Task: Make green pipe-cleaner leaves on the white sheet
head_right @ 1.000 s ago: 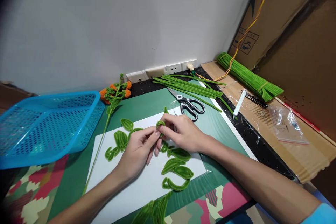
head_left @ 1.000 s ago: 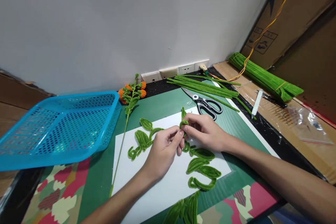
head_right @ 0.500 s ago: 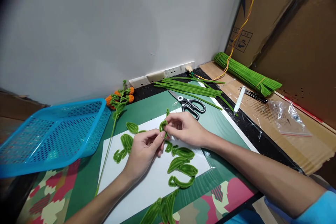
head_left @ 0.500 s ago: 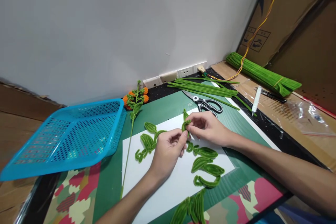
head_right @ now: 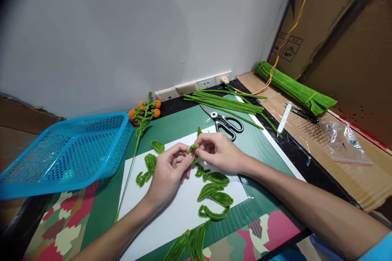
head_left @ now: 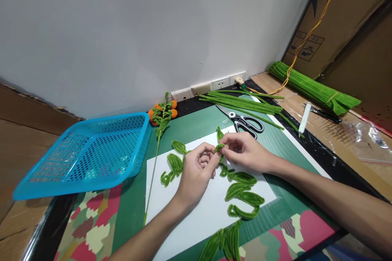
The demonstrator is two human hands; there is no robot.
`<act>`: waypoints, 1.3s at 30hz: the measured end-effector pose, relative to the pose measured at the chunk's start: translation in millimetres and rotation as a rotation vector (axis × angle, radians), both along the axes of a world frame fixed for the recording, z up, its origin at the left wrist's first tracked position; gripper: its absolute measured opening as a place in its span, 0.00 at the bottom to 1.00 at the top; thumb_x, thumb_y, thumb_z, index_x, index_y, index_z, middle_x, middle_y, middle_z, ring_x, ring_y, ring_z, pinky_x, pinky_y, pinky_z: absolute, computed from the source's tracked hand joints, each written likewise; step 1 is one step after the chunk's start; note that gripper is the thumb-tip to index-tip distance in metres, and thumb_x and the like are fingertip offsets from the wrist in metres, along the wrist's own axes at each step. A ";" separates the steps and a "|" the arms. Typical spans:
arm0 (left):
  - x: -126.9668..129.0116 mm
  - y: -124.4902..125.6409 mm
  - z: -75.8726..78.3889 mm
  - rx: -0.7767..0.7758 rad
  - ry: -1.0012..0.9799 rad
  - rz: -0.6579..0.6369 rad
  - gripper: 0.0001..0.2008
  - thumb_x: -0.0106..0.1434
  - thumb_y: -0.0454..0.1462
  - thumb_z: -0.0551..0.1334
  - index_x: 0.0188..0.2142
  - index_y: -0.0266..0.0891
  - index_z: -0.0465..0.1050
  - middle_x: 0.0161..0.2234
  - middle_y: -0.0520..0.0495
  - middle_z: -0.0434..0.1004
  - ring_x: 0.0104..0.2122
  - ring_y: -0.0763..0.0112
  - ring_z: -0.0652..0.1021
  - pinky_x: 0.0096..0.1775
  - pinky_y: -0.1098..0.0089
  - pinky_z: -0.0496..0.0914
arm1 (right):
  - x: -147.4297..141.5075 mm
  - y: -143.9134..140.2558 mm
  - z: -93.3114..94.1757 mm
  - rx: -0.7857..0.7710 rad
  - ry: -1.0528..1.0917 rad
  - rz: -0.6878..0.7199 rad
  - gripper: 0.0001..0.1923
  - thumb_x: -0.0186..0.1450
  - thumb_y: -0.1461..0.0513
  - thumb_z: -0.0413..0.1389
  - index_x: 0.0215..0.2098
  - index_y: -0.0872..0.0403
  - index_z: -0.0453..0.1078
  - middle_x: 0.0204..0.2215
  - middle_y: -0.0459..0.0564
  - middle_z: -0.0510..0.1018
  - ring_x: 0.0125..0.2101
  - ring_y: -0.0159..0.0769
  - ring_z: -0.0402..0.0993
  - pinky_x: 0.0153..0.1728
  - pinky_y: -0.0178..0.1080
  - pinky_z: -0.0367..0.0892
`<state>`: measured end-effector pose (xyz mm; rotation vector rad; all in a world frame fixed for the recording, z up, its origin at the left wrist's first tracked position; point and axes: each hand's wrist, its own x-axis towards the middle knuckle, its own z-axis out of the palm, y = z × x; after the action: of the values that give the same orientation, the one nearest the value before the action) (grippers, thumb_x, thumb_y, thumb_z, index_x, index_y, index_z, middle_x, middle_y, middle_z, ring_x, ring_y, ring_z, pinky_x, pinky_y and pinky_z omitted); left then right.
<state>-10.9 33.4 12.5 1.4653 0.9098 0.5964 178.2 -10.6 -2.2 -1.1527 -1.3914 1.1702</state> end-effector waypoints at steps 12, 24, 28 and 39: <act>-1.5 -1.1 -8.6 0.039 -0.009 -0.033 0.13 0.69 0.45 0.66 0.38 0.40 0.68 0.28 0.57 0.68 0.22 0.80 0.70 0.25 0.77 0.63 | -0.9 -1.3 -3.0 -0.020 0.038 -0.021 0.01 0.64 0.65 0.59 0.34 0.56 0.73 0.25 0.41 0.72 0.24 0.28 0.65 0.26 0.32 0.60; -1.9 -5.8 -6.5 0.048 0.011 -0.077 0.11 0.74 0.46 0.60 0.42 0.42 0.65 0.25 0.58 0.68 0.24 0.76 0.71 0.28 0.76 0.63 | -2.2 -5.0 -0.1 0.020 -0.002 -0.060 0.01 0.63 0.66 0.60 0.33 0.55 0.72 0.23 0.40 0.71 0.22 0.27 0.63 0.23 0.31 0.58; 0.1 -2.8 -7.1 0.014 -0.067 -0.034 0.12 0.70 0.46 0.65 0.43 0.41 0.68 0.29 0.56 0.69 0.22 0.79 0.70 0.25 0.77 0.63 | -1.3 -5.2 0.4 0.031 -0.020 -0.058 0.03 0.68 0.62 0.60 0.37 0.55 0.74 0.24 0.43 0.74 0.24 0.29 0.66 0.24 0.32 0.60; -3.1 -1.7 -11.5 0.036 -0.050 -0.108 0.09 0.73 0.41 0.63 0.43 0.38 0.76 0.26 0.55 0.68 0.22 0.79 0.67 0.25 0.76 0.62 | -2.2 -6.9 0.4 0.047 -0.049 -0.009 0.05 0.71 0.60 0.59 0.40 0.54 0.71 0.26 0.44 0.79 0.23 0.29 0.66 0.24 0.32 0.60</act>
<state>-14.0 31.7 1.0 1.5151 0.7795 0.5703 176.0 -17.5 -1.8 -1.1603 -1.4425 1.1039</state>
